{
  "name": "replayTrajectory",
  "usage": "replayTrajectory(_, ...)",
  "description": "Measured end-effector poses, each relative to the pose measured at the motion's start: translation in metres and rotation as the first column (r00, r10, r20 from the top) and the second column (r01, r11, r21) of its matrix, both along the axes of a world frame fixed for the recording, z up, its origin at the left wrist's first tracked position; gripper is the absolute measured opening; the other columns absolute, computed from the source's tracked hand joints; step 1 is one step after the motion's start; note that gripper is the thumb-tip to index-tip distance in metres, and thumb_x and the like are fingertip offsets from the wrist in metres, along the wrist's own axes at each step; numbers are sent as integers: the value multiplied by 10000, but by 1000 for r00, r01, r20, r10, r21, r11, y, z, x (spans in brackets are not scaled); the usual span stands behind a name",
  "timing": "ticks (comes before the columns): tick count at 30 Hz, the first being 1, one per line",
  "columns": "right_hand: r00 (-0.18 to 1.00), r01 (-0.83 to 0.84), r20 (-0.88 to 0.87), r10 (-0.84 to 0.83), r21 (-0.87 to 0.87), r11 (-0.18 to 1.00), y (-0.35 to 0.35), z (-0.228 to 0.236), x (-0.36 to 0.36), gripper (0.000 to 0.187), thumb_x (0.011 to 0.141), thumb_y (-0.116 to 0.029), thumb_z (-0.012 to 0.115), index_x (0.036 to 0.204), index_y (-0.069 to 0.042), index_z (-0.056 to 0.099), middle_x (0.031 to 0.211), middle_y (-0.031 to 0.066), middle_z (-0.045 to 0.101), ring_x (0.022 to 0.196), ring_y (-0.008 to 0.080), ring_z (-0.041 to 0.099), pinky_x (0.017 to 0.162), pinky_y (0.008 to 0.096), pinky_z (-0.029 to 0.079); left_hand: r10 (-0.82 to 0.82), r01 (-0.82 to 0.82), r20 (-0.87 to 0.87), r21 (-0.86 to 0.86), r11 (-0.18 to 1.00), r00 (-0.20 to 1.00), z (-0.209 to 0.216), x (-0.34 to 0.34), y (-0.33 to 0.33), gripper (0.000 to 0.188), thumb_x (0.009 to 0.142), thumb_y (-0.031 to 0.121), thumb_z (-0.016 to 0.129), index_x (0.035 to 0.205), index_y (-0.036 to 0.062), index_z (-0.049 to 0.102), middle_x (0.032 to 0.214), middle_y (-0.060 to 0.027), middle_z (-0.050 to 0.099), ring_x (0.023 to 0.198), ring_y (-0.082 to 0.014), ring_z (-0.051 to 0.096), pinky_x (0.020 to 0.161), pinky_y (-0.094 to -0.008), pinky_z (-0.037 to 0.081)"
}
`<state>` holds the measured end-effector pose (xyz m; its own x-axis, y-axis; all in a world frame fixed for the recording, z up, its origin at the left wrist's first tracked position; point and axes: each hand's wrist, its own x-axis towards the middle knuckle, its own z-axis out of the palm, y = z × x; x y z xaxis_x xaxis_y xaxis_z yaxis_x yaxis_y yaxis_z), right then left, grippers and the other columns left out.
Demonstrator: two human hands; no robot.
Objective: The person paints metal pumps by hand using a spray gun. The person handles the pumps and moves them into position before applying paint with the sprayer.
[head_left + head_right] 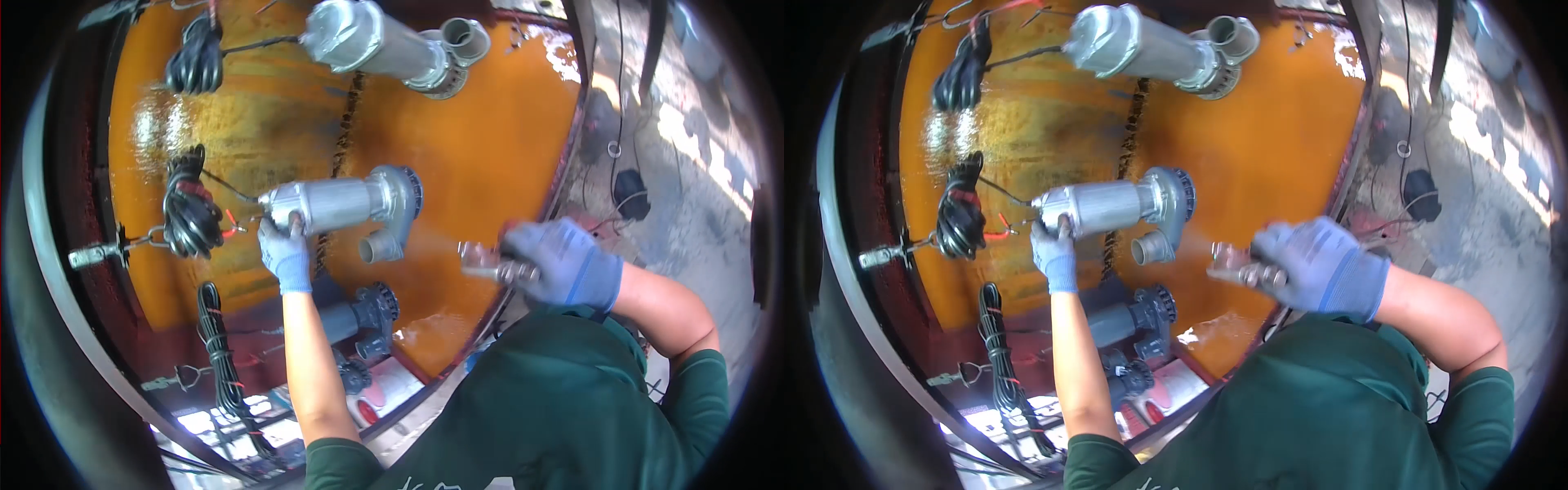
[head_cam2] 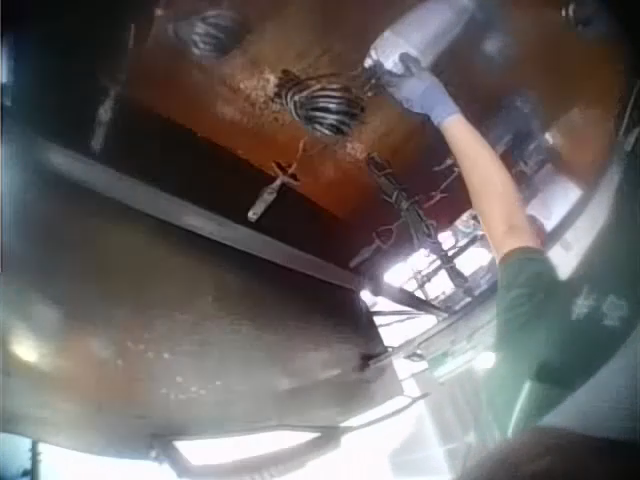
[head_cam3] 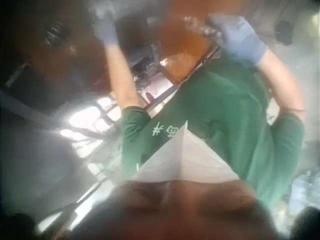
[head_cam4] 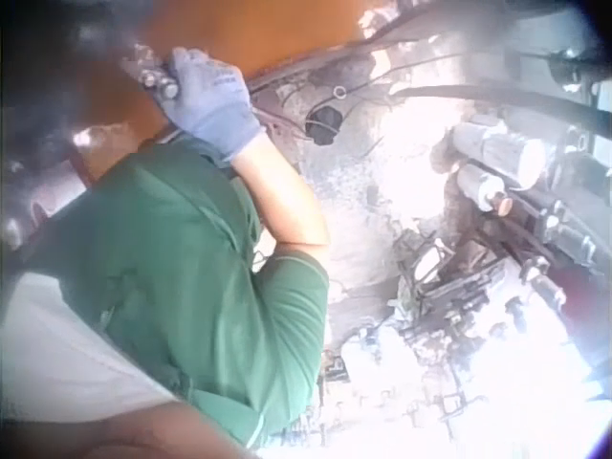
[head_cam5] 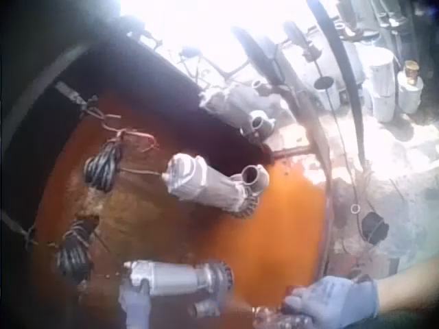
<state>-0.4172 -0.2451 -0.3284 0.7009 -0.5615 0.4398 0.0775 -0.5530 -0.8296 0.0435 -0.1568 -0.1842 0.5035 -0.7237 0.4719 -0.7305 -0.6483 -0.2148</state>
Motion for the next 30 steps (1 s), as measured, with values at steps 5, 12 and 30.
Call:
replayTrajectory(5,958,-48,-283,-46,-314,948,-20,59,8,246,944,-232,734,1042,-49,602,841,167,631,728,389,667,641,495,519,-238,216,-119,-177,960,964,-16,45,11,753,873,386,831,1429,-51,574,1420,-290,600,1326,-450,557,1130,-491,448)
replayTrajectory(12,974,-157,-208,93,-315,936,-14,121,41,284,920,-241,766,1071,-55,613,852,149,651,793,380,690,678,486,536,-480,-3,-432,-746,666,763,-15,17,35,586,981,141,709,1506,-32,513,1514,-233,550,1396,-334,530,1174,-416,406)
replayTrajectory(30,840,-300,-543,-4,-470,830,-50,145,65,242,950,-274,747,1036,-73,644,883,176,680,850,386,704,761,490,543,-672,252,-333,-745,617,661,182,-60,127,416,1004,185,656,1343,-52,695,1351,-176,710,1248,-247,672,1145,-389,475)
